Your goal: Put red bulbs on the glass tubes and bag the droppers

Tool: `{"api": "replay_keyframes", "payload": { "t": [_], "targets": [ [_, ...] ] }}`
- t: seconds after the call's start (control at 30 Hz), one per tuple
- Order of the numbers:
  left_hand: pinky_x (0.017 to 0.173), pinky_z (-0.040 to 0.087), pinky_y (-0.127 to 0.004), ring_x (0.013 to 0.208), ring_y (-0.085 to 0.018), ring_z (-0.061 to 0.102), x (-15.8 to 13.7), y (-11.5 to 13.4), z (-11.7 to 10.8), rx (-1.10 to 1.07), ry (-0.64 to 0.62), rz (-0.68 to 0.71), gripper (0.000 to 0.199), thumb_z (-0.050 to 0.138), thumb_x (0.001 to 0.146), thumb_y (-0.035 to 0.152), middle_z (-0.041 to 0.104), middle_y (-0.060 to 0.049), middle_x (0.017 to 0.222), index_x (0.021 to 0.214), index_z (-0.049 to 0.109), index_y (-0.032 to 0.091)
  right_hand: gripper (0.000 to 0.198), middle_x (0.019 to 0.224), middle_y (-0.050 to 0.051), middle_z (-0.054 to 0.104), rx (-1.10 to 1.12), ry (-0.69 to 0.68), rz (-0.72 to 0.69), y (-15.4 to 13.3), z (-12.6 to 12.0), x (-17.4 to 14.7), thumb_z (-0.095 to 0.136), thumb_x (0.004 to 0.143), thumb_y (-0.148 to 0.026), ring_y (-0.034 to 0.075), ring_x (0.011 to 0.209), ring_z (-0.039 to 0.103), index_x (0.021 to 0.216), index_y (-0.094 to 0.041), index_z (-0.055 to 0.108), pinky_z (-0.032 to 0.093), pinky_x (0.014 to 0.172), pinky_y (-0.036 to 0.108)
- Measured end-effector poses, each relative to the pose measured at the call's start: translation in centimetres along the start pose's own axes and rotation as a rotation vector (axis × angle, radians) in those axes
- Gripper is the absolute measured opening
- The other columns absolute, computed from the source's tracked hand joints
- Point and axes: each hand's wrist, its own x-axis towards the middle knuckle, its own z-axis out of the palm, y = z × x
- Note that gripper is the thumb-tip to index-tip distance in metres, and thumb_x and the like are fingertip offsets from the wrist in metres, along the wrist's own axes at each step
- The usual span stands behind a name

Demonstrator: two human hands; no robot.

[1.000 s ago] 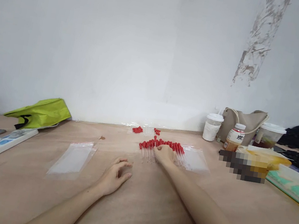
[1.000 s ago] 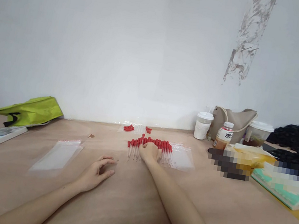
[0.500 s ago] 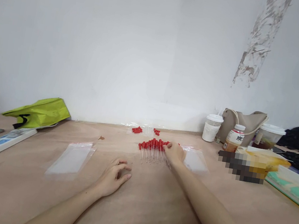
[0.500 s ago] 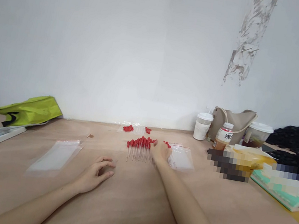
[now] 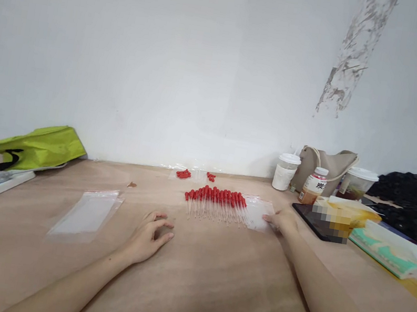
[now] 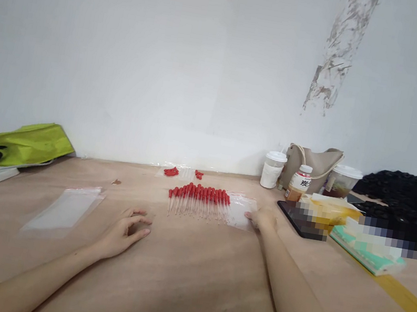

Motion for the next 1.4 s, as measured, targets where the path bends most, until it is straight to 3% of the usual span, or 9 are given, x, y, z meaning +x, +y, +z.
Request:
{"api": "replay_keyframes", "payload": {
  "t": [0.3, 0.47, 0.53, 0.7, 0.87, 1.07, 1.17, 1.27, 1.4],
  "targets": [
    [0.086, 0.038, -0.04, 0.104, -0.025, 0.046, 0.0, 0.5, -0.2, -0.001, -0.014, -0.004, 0.022, 0.053, 0.077, 0.034, 0.048, -0.008, 0.109, 0.092, 0.063, 0.021, 0.027, 0.083, 0.01, 0.064, 0.136, 0.268, -0.021, -1.2, -1.1, -2.0, 0.049, 0.073, -0.038, 0.023, 0.079, 0.058, 0.078, -0.017, 0.065, 0.042, 0.067, 0.031],
    [0.088, 0.038, -0.04, 0.104, -0.025, 0.047, 0.3, 0.0, -0.2, -0.155, 0.046, -0.016, 0.028, 0.055, 0.075, 0.038, 0.049, -0.008, 0.11, 0.097, 0.061, 0.021, 0.022, 0.089, 0.011, 0.06, 0.559, 0.598, -0.475, -5.8, -2.9, -5.6, 0.049, 0.075, -0.035, 0.02, 0.087, 0.055, 0.07, -0.015, 0.057, 0.04, 0.079, 0.032],
    [0.09, 0.037, -0.039, 0.104, -0.024, 0.049, 0.6, 0.2, -0.1, -0.324, 0.076, -0.044, 0.032, 0.054, 0.076, 0.04, 0.052, -0.008, 0.11, 0.099, 0.06, 0.019, 0.02, 0.086, 0.009, 0.06, 0.782, 0.498, -0.599, -8.5, -2.7, -8.5, 0.051, 0.075, -0.037, 0.018, 0.085, 0.055, 0.071, -0.017, 0.054, 0.041, 0.079, 0.033],
    [0.089, 0.039, -0.034, 0.102, -0.022, 0.053, 1.0, 3.1, 0.3, -0.955, 0.009, -0.285, 0.05, 0.057, 0.072, 0.05, 0.058, -0.011, 0.109, 0.109, 0.053, 0.016, 0.023, 0.099, 0.004, 0.055, 1.373, -0.11, -0.41, -13.7, 0.6, -17.4, 0.042, 0.08, -0.044, 0.012, 0.072, 0.058, 0.081, -0.022, 0.037, 0.045, 0.062, 0.026],
    [0.063, 0.046, -0.024, 0.068, -0.015, 0.061, 0.6, 5.1, -0.7, -1.174, -0.151, -0.318, 0.048, 0.066, 0.068, 0.042, 0.064, -0.004, 0.076, 0.106, 0.053, 0.015, 0.027, 0.071, -0.001, 0.055, 1.297, -0.346, -0.252, -13.7, 3.9, -22.0, 0.041, 0.078, -0.05, 0.014, 0.064, 0.055, 0.077, -0.023, 0.038, 0.043, 0.058, 0.025],
    [0.049, 0.04, -0.018, 0.059, -0.012, 0.055, 1.2, 1.9, -4.1, -0.691, -0.615, -0.141, 0.039, 0.067, 0.067, 0.036, 0.062, -0.001, 0.073, 0.098, 0.058, 0.015, 0.024, 0.077, 0.002, 0.058, 0.839, -0.091, -0.319, -11.7, 2.0, -15.1, 0.042, 0.077, -0.043, 0.014, 0.067, 0.054, 0.079, -0.02, 0.048, 0.041, 0.06, 0.024],
    [0.073, 0.044, -0.03, 0.086, -0.021, 0.056, 0.9, 1.4, -4.1, -0.343, -0.493, 0.019, 0.049, 0.067, 0.067, 0.037, 0.061, -0.005, 0.097, 0.109, 0.053, 0.018, 0.015, 0.079, 0.003, 0.062, 0.469, -0.006, -0.274, -9.3, 0.8, -9.3, 0.047, 0.072, -0.031, 0.015, 0.074, 0.056, 0.077, -0.019, 0.055, 0.039, 0.064, 0.023],
    [0.096, 0.027, -0.043, 0.116, -0.027, 0.037, -0.1, 2.5, -3.5, -0.022, -0.296, 0.219, 0.052, 0.057, 0.077, 0.039, 0.043, -0.009, 0.127, 0.124, 0.04, 0.025, 0.012, 0.071, 0.004, 0.063, 0.362, -0.03, -0.211, -6.8, 0.6, -5.6, 0.053, 0.066, -0.027, 0.017, 0.07, 0.057, 0.068, -0.018, 0.06, 0.037, 0.059, 0.023],
    [0.102, 0.015, -0.049, 0.129, -0.028, 0.013, -1.5, 4.3, -2.8, 0.143, -0.558, 0.395, 0.05, 0.036, 0.086, 0.046, 0.016, -0.003, 0.143, 0.133, 0.024, 0.033, 0.014, 0.065, 0.004, 0.064, 0.267, -0.065, -0.186, -6.1, 1.1, -3.9, 0.059, 0.061, -0.032, 0.017, 0.067, 0.058, 0.059, -0.019, 0.061, 0.036, 0.055, 0.022]
  ]
}}
